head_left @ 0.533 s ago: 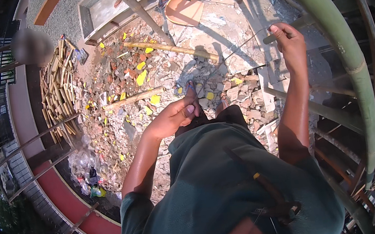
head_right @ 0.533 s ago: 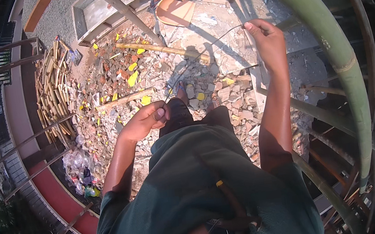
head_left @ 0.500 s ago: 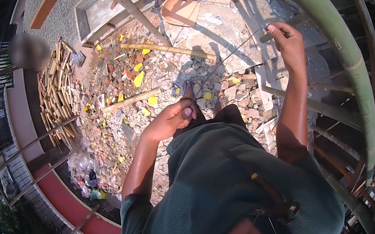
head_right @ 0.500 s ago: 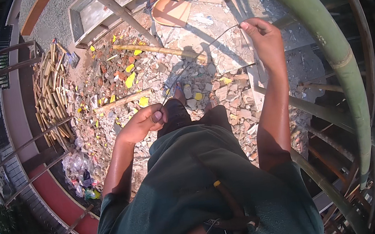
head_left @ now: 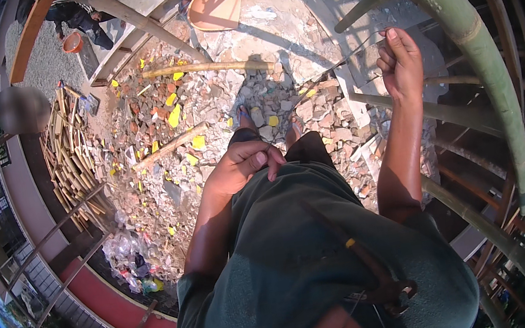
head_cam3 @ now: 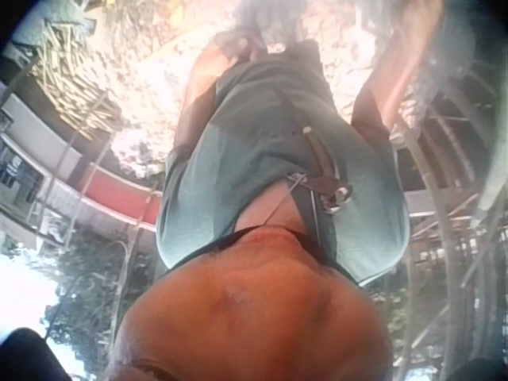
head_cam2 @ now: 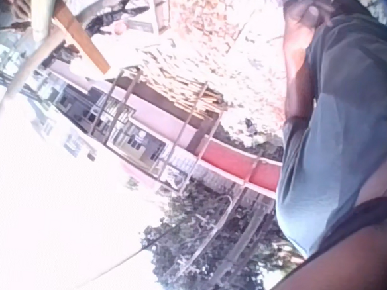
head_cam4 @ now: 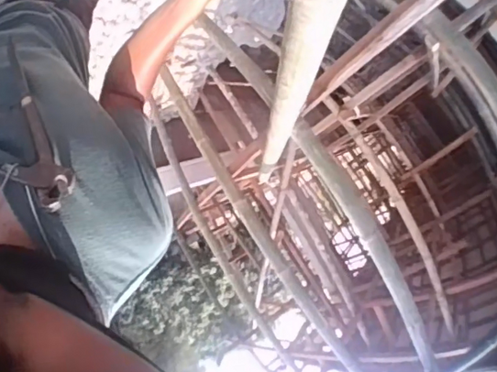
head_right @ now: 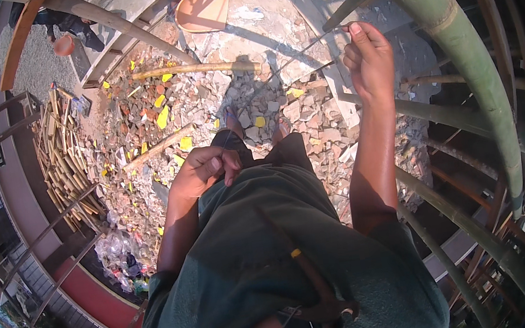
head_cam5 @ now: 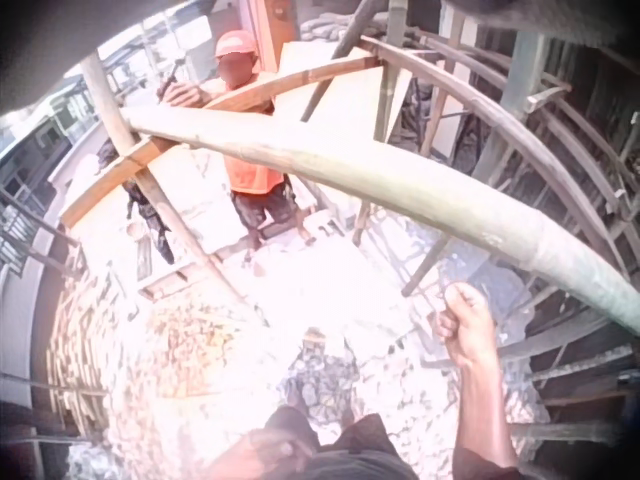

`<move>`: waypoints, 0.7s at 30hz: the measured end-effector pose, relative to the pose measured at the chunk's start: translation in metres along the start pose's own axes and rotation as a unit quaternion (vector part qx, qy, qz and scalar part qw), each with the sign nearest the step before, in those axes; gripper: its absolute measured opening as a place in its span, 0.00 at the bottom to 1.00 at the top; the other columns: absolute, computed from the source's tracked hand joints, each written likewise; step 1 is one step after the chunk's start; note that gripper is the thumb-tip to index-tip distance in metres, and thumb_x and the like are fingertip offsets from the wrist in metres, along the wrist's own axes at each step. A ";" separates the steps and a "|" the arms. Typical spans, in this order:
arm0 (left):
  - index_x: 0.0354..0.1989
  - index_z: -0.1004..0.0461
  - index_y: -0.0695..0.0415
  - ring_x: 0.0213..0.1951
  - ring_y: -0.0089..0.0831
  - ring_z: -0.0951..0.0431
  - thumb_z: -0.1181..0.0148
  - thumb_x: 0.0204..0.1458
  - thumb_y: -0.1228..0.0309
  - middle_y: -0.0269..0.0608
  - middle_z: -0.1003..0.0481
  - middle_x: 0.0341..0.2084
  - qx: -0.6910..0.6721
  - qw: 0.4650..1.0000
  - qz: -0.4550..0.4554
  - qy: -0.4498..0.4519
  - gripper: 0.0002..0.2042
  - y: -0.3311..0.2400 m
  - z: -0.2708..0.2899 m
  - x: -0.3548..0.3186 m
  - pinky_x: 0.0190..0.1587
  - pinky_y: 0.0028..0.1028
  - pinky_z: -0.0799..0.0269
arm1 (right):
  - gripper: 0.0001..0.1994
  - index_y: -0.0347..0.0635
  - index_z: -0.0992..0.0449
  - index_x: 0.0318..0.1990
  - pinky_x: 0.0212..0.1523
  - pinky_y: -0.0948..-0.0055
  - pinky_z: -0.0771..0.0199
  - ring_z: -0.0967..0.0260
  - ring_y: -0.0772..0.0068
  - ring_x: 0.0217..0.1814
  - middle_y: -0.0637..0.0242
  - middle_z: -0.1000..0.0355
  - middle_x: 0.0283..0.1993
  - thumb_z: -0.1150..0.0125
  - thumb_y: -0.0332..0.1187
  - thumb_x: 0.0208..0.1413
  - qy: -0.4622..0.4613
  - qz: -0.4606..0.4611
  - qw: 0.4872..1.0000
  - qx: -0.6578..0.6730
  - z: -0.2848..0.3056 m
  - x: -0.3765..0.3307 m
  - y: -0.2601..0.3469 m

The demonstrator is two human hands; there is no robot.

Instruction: The person assembles bamboo scaffolding by positioning bamboo poles and securing them with wire. They use pliers to twist and tighten the wire around the joints, ensuring the structure is stable.

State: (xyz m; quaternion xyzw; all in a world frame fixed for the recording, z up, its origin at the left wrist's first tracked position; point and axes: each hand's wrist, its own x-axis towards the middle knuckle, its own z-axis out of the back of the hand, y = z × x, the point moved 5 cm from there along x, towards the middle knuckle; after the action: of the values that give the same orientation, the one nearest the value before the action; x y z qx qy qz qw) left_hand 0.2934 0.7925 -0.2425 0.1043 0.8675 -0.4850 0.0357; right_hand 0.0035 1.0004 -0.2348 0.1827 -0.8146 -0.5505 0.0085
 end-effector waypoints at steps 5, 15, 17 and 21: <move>0.44 0.23 0.66 0.26 0.22 0.27 0.52 0.68 0.64 0.36 0.26 0.24 0.154 0.984 0.080 0.028 0.16 0.002 0.016 -0.004 0.37 0.23 0.33 | 0.09 0.34 0.22 0.40 0.19 0.81 0.59 0.56 0.89 0.19 0.80 0.42 0.22 0.38 0.32 0.63 -0.006 0.025 0.998 -0.064 0.038 -0.009 -0.009; 0.39 0.25 0.64 0.25 0.22 0.28 0.52 0.68 0.62 0.35 0.28 0.22 0.151 0.979 0.074 -0.115 0.16 0.022 0.079 -0.032 0.34 0.25 0.32 | 0.08 0.36 0.22 0.38 0.21 0.79 0.56 0.52 0.88 0.20 0.79 0.41 0.21 0.35 0.32 0.60 0.069 0.020 0.978 -0.196 -0.013 -0.007 -0.023; 0.38 0.26 0.63 0.27 0.23 0.27 0.52 0.68 0.63 0.35 0.28 0.22 0.177 0.972 0.074 -0.131 0.15 0.028 0.111 -0.038 0.36 0.25 0.32 | 0.09 0.36 0.21 0.38 0.26 0.79 0.49 0.46 0.87 0.24 0.76 0.35 0.25 0.34 0.33 0.60 0.096 0.031 0.956 -0.276 -0.035 -0.009 -0.020; 0.39 0.25 0.63 0.28 0.22 0.27 0.52 0.67 0.70 0.35 0.27 0.23 0.181 0.971 0.072 -0.136 0.11 0.036 0.168 -0.048 0.40 0.25 0.32 | 0.10 0.35 0.20 0.40 0.47 0.76 0.32 0.31 0.80 0.43 0.70 0.22 0.38 0.35 0.34 0.61 0.166 0.007 0.896 -0.412 -0.081 -0.013 -0.025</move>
State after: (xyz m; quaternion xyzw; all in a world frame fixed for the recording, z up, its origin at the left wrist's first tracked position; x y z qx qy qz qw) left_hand 0.3412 0.6608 -0.3533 0.1042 0.7427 -0.6395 0.1689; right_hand 0.0404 0.9233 -0.2231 0.2458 -0.5030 -0.7983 0.2218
